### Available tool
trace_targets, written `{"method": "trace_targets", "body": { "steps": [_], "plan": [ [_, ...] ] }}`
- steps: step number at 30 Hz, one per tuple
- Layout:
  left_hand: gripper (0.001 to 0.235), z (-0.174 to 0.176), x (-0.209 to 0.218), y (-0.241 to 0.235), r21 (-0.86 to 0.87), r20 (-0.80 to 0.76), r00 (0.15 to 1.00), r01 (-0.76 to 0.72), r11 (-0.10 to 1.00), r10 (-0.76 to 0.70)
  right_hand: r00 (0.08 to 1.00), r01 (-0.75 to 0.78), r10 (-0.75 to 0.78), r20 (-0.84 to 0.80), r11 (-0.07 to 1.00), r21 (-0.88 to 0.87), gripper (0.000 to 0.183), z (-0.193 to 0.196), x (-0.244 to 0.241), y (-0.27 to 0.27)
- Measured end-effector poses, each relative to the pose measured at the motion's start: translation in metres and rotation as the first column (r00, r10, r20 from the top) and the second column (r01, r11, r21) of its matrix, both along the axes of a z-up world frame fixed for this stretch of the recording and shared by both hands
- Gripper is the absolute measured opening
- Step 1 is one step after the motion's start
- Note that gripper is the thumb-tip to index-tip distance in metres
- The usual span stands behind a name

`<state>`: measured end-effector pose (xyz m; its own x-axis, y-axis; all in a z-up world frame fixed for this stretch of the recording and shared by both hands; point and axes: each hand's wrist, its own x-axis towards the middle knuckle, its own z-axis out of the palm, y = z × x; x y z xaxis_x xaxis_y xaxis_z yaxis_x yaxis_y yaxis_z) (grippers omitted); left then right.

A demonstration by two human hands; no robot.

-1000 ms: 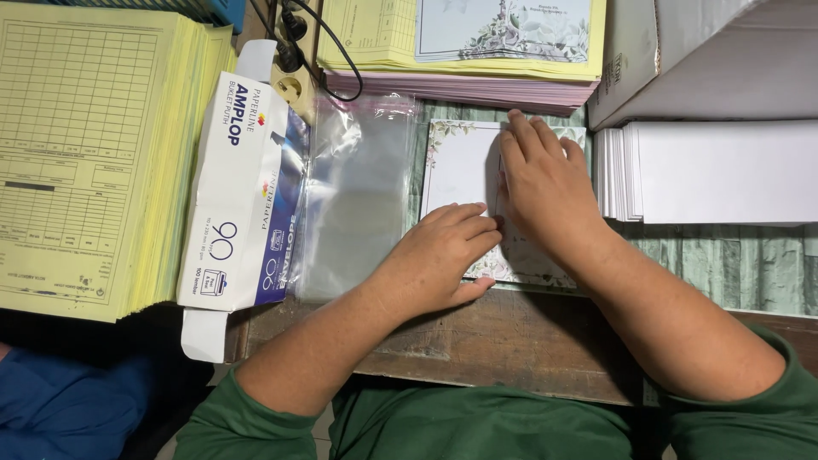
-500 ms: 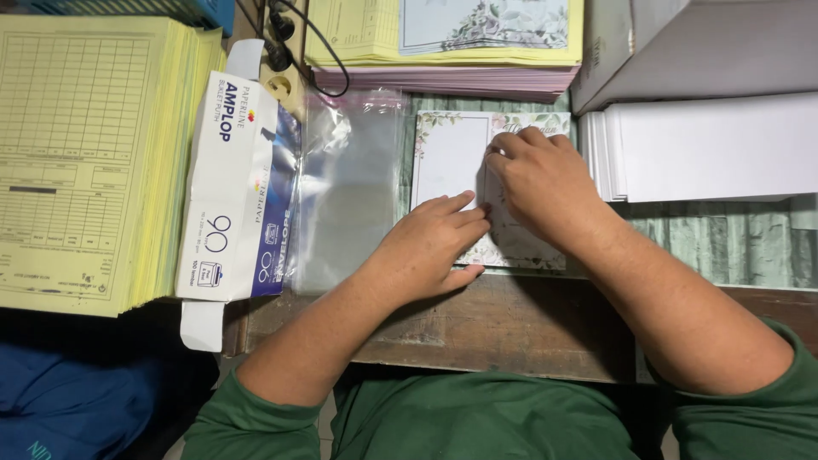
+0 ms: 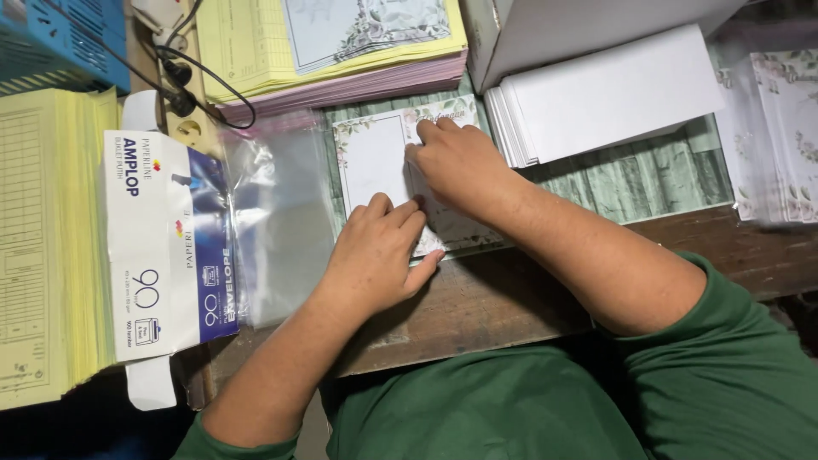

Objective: Folding printed invitation cards and stacking them on a workbench

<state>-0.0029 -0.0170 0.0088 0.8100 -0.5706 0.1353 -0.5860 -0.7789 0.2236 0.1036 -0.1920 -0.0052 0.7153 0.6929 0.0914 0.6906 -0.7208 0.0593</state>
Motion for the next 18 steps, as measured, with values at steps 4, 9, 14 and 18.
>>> {"method": "trace_targets", "body": {
  "steps": [4,9,14,18],
  "plan": [
    [0.043,0.003,0.003,0.000,0.033,-0.013,1.000,-0.013,0.999,0.014,1.000,-0.022,0.023,-0.011,1.000,0.010,0.024,0.000,-0.005,-0.002],
    [0.053,0.010,0.002,0.002,0.062,-0.100,0.995,-0.011,0.998,0.018,0.973,-0.043,0.053,-0.226,0.998,0.048,0.040,0.070,-0.056,-0.049],
    [0.061,0.022,0.003,-0.005,0.054,-0.132,0.988,-0.068,0.996,0.074,0.713,0.324,-0.178,-0.678,0.941,0.094,0.047,0.093,-0.082,-0.169],
    [0.054,0.018,0.005,-0.005,0.018,-0.121,0.988,-0.090,0.996,0.091,0.870,0.492,-0.440,-0.222,0.754,0.434,0.045,0.014,-0.105,-0.315]
  ]
}}
